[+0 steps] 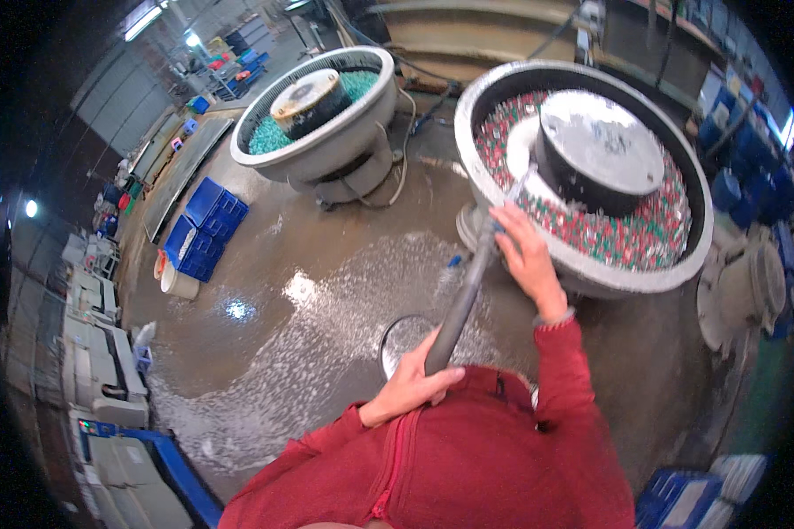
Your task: The person uses a hose to spray water into vibrating industrial machines containing media and onto the concrete floor. They move around the workspace, directing the water and adjusting the hose nozzle.
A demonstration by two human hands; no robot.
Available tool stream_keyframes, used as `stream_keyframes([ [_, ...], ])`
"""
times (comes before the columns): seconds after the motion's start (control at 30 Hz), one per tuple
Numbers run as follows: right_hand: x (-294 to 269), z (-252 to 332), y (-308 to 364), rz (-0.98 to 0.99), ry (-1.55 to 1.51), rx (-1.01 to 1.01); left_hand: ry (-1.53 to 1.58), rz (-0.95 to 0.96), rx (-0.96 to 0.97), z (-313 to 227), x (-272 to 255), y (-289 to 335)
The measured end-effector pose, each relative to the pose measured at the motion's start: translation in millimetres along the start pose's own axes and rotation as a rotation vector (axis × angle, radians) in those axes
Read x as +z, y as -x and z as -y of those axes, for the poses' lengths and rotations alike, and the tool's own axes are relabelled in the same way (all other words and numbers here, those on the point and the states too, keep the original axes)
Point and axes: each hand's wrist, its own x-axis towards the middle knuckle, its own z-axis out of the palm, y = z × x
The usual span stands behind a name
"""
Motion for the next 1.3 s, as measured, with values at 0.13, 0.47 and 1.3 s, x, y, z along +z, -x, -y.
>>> stream_keyframes([
  [0.13, 6.6, -13.7, 0.1, -0.029, -0.015, -0.004, -0.004, 0.014, -0.033, 8.9, -4.0, -9.4],
  [0.47, 9.4, -22.4, -4.9, -0.058, -0.033, -0.041, 0.09, -0.032, -0.067, 13.6, -0.5, -16.4],
  [1.3, 28.9, -52.5, 9.7, -0.142, -0.099, -0.016, 0.119, -0.046, -0.082, 36.3, 5.1, -36.2],
])
